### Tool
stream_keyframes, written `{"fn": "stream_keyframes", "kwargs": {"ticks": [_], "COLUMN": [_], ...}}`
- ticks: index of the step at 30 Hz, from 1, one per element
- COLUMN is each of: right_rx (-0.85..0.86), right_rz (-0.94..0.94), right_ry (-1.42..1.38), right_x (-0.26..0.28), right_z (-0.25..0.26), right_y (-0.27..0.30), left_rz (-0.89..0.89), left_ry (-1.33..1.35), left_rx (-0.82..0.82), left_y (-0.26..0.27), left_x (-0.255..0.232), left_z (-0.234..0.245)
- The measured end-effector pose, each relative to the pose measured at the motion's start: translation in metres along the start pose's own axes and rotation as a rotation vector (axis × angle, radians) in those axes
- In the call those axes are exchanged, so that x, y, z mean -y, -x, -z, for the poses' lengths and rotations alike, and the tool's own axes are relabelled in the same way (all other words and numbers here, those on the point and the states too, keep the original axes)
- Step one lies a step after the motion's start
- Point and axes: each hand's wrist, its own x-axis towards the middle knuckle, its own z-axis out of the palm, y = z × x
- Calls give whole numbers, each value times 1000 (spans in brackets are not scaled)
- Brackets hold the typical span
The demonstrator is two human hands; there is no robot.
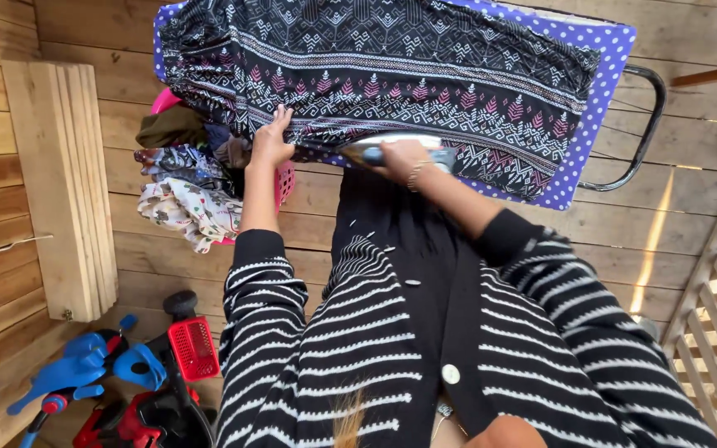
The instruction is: The recorder is ironing a patterned piece of clothing on an ironing board.
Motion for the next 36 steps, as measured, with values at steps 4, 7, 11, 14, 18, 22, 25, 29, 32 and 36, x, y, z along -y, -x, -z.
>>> {"fn": "stream_keyframes", "kwargs": {"ticks": [4,7,11,14,18,22,25,29,32,36], "right_rx": [14,-29,-104,-200,-493,-576,-465,-329,-234,-378], "right_rz": [-28,23,-148,-365,-887,-1071,-1024,-648,-593,-612], "right_ry": [-14,-41,-113,-307,-270,-186,-429,-205,-69,72], "right_x": [39,45,13,-32,-146,-216,-186,-143,-161,-260], "right_z": [-1,-6,14,73,67,49,68,65,82,99], "right_y": [-27,-34,4,72,150,175,174,158,147,119], "left_rz": [16,43,40,58,102,96,75,155,155,186], "left_ry": [135,255,260,198,170,87,34,-19,-11,-80], "left_rx": [40,109,132,142,129,158,142,168,170,218], "left_y": [5,6,1,2,-3,-2,-6,-4,-4,-7], "left_x": [-3,-7,-9,-14,-14,-26,-32,-37,-39,-44], "left_z": [19,30,26,24,20,18,16,16,19,18]}}
